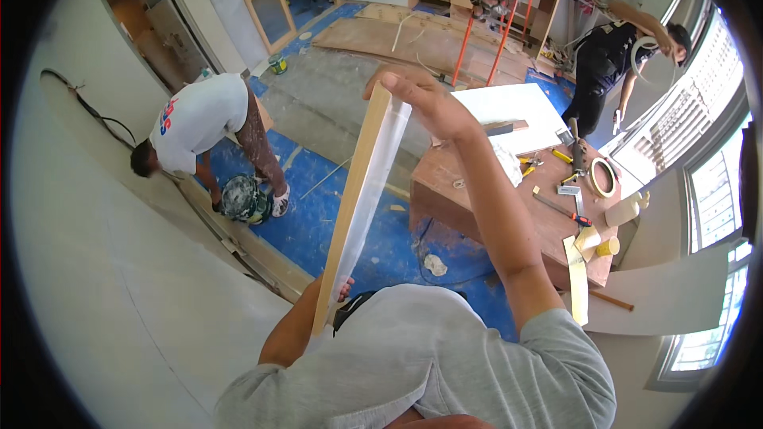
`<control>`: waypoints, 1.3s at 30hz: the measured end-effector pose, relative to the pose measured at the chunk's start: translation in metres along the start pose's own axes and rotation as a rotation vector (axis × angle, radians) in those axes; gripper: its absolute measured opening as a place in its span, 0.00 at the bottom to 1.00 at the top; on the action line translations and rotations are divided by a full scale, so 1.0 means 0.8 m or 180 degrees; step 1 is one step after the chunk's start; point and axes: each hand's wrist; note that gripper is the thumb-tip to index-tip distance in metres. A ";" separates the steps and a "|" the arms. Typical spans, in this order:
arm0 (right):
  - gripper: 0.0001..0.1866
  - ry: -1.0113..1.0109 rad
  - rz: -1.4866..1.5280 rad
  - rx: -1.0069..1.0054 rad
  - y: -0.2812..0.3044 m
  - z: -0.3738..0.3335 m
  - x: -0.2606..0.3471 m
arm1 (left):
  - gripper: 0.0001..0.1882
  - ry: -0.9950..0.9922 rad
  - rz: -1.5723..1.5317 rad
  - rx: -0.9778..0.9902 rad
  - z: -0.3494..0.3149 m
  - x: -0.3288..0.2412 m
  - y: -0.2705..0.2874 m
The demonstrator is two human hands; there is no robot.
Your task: The person holds a laminate board and repeatedly runs a sanding block along its edge to smooth it.
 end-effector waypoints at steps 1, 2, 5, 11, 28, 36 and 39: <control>0.32 -0.0112 -0.0025 0.0181 0.000 0.005 -0.001 | 0.26 -0.0007 -0.0009 -0.0045 -0.003 0.002 0.002; 0.31 -0.0222 -0.0004 0.0193 -0.003 0.008 -0.001 | 0.26 0.0005 -0.0027 -0.0061 -0.005 0.006 0.004; 0.30 -0.0482 -0.0027 0.0257 -0.013 0.015 -0.003 | 0.26 0.0008 -0.0037 -0.0140 -0.005 0.009 0.007; 0.25 -0.0090 0.0337 -0.0141 -0.042 0.031 -0.029 | 0.26 0.0007 -0.0061 -0.0232 -0.007 0.007 0.007; 0.08 0.0644 0.1057 -0.0737 -0.088 0.067 -0.083 | 0.27 0.0041 -0.0085 -0.0453 -0.020 0.010 0.009; 0.18 0.1087 0.0202 -0.0945 -0.102 0.068 -0.083 | 0.27 -0.0015 -0.0114 -0.0520 -0.033 0.014 0.013; 0.18 0.0895 0.0816 -0.0881 -0.095 0.072 -0.094 | 0.28 -0.0026 -0.0132 -0.0538 -0.035 0.017 0.012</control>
Point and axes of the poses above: each hand's wrist, its own z-axis towards the middle knuckle, its own y-axis out of the back of the hand, x = y × z, and after that the axes turned 12 degrees about y, right-handed
